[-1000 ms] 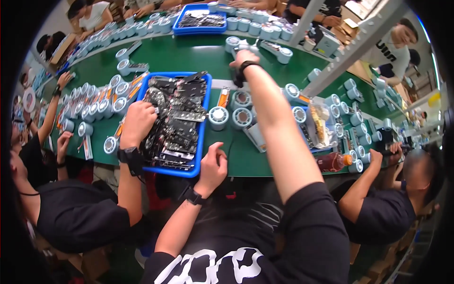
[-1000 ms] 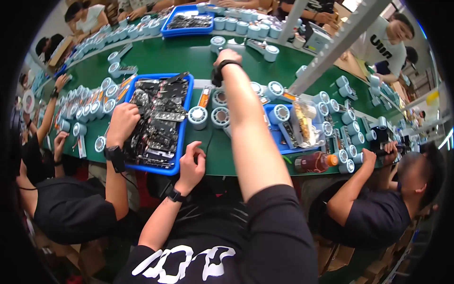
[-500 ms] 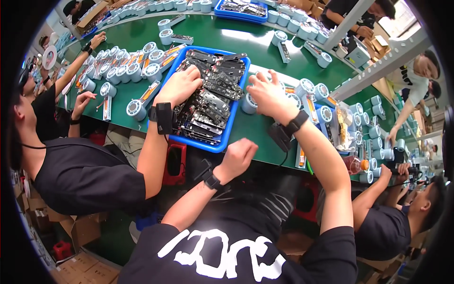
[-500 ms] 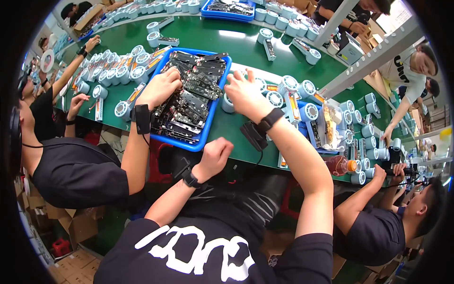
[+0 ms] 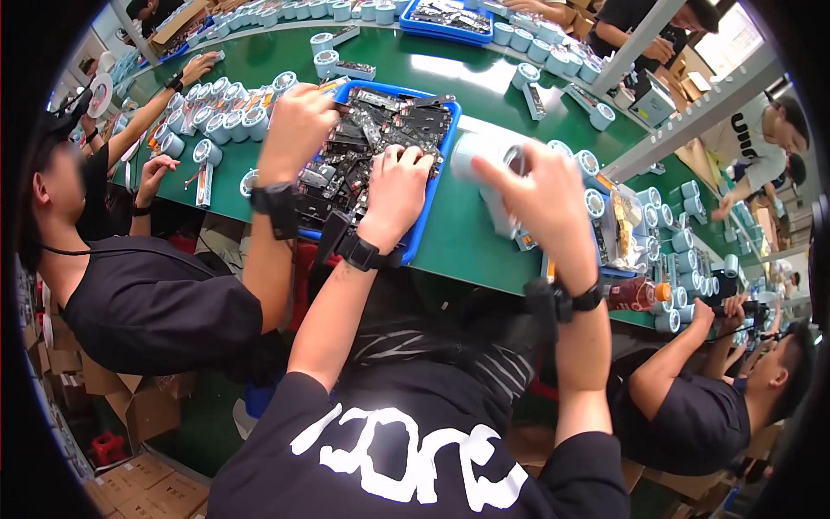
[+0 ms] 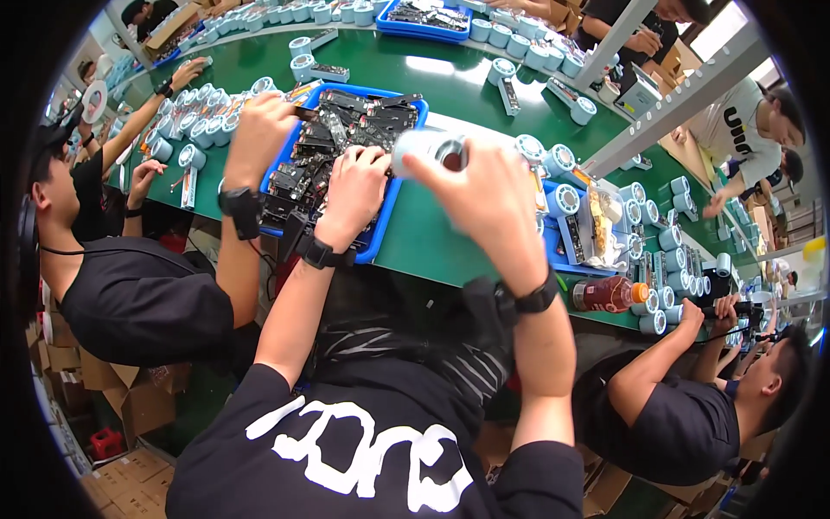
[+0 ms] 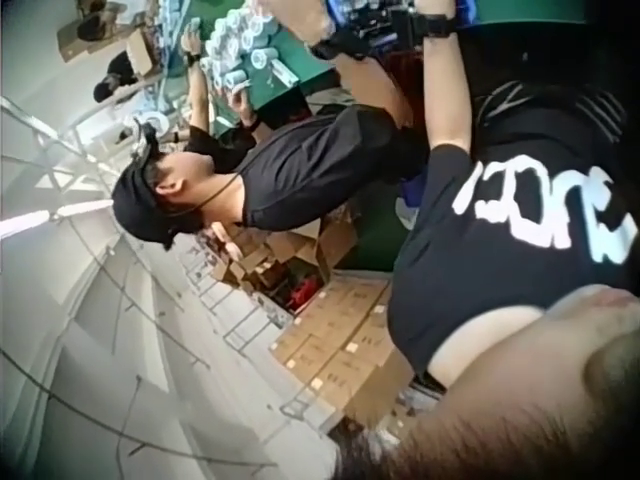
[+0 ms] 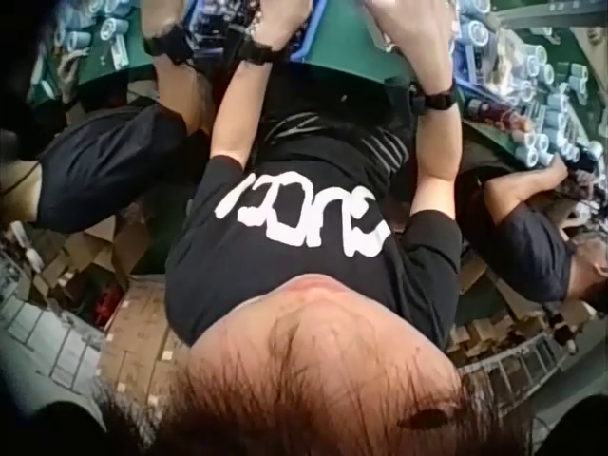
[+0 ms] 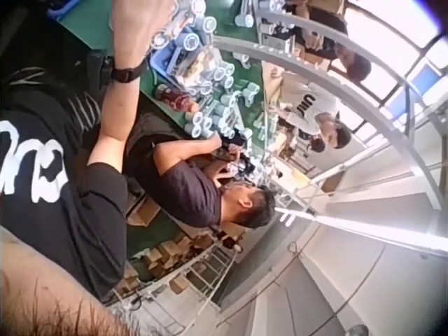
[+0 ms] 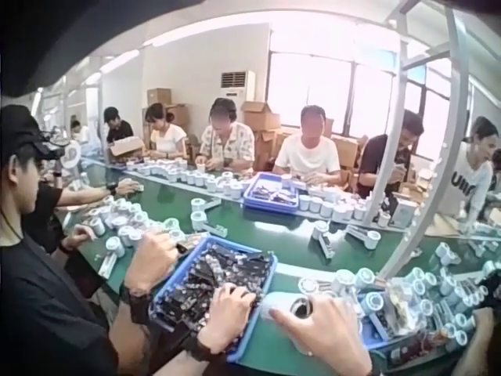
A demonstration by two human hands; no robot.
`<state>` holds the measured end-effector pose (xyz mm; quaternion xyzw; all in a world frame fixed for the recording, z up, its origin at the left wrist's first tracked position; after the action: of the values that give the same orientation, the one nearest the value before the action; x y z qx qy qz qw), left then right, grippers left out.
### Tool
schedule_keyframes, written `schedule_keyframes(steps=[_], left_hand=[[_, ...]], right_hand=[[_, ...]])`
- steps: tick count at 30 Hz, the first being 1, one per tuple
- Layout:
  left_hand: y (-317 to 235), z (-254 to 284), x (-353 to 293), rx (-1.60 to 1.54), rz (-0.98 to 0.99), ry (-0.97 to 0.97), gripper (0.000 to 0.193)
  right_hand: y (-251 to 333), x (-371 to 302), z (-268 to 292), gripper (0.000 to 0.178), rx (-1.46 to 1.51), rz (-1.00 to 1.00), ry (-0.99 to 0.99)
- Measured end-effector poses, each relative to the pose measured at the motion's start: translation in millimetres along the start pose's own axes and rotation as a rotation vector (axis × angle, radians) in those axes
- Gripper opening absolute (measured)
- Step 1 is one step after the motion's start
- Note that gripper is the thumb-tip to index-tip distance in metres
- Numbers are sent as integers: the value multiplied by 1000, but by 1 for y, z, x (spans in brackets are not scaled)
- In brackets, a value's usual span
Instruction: The person picks up a battery and a circuit board, connects the wires to the board by hand, and presses the components into the housing of a handheld fan. After securing the parts, the person sets the assembled unit aside and reaches for another circuit board.
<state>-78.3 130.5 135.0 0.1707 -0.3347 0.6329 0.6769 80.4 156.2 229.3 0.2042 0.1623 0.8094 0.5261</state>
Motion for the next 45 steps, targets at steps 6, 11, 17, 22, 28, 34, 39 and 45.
schedule_keyframes(steps=[6, 11, 17, 22, 28, 34, 39, 45], left_hand=[[18, -1, 1, -129, -51, 74, 13], [35, 31, -9, -643, 233, -26, 15], [34, 23, -50, -1331, 751, 87, 18], [6, 7, -84, -1651, 919, 169, 21], [-14, -3, -126, -1772, 963, 224, 26], [-35, 32, -126, -1085, 279, 406, 35], [-80, 40, -130, -756, -120, 493, 37], [-50, -21, -162, -1291, 643, 711, 32]], right_hand=[[-34, -33, -74, 70, -172, -201, 60], [-64, -27, -116, 73, -191, -333, 13], [-71, -43, -103, 64, -148, -377, 16], [-21, -107, -109, 26, 883, -58, 72], [-51, -147, -128, 24, 1095, -216, -93], [-66, -179, -154, 16, 1218, -410, 239], [-66, -170, -158, 11, 1212, -448, 293], [-98, -125, -136, 13, 863, -209, -99]])
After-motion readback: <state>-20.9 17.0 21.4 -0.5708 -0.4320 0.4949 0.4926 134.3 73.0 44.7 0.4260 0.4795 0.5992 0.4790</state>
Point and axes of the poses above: each hand's wrist, its own x-axis towards the middle knuckle, its own z-axis out of the back of the hand, y = z × x, the point moved 10 cm from there along x, towards the middle knuckle, and after that the axes turned 4 degrees about z, right-handed, at the moved point
